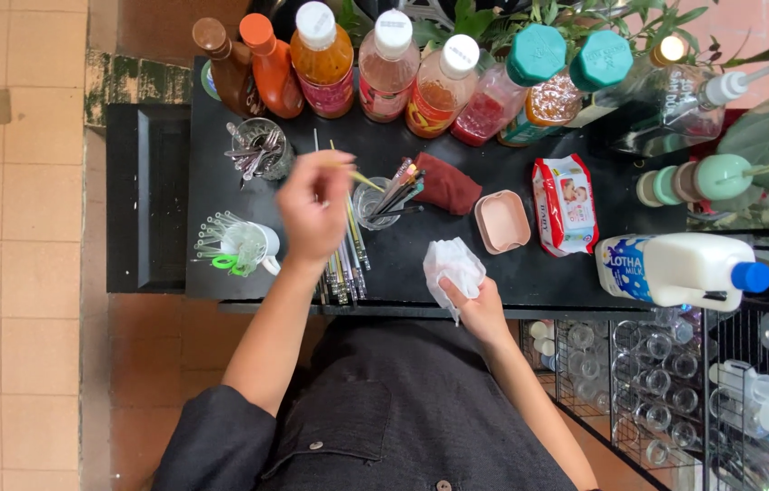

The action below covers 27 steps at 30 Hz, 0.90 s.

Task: Cleaning reusable straws with a cloth.

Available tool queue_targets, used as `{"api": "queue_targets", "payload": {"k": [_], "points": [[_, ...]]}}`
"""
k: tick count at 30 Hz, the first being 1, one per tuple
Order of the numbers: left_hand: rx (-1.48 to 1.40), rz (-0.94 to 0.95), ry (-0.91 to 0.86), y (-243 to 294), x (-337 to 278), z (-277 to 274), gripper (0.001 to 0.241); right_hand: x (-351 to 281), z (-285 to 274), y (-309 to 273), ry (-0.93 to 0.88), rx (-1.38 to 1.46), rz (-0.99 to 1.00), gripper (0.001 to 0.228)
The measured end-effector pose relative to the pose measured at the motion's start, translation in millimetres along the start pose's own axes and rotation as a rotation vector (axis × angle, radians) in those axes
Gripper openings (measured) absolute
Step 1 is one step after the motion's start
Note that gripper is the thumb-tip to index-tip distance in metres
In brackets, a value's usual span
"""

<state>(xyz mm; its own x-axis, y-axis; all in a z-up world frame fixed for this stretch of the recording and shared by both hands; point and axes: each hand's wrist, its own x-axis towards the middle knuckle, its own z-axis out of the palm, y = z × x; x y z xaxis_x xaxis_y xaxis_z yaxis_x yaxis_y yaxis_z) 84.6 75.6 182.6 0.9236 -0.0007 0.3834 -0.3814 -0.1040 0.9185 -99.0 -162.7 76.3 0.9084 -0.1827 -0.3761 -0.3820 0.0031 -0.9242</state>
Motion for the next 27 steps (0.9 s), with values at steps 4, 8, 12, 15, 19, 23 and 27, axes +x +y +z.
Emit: {"api": "queue_targets", "payload": {"k": [4,8,12,15,19,23,27], "points": [[-0.122,0.235,0.338,33.8,-18.0,-38.8,0.013,5.9,-9.0,4.8,-0.196,0.262,0.006,0.042],[-0.413,0.059,0.358,56.2,-62.9,-42.9,0.014,8.4,-8.3,-9.1,-0.489,0.345,-0.116,0.064],[-0.537,-0.306,-0.005,30.9,-124.8,-5.5,0.013,18.1,-9.5,37.4,-0.373,0.545,0.029,0.062],[-0.459,-0.42,-0.157,-3.1,-160.5,19.8,0.011,25.9,-9.1,26.3,-0.079,0.71,0.175,0.045],[-0.296,-0.462,-0.264,-34.4,-178.4,43.3,0.012,43.8,-62.7,69.0,-0.086,0.094,-0.093,0.022],[0.078,-0.293,-0.398,-43.9,-171.0,63.0,0.017,34.5,-77.7,-4.6,0.12,-0.125,-0.448,0.017],[0.268,-0.085,-0.431,-77.8,-161.8,87.4,0.015,27.1,-65.2,-38.9,0.158,-0.177,-0.482,0.024]]}}
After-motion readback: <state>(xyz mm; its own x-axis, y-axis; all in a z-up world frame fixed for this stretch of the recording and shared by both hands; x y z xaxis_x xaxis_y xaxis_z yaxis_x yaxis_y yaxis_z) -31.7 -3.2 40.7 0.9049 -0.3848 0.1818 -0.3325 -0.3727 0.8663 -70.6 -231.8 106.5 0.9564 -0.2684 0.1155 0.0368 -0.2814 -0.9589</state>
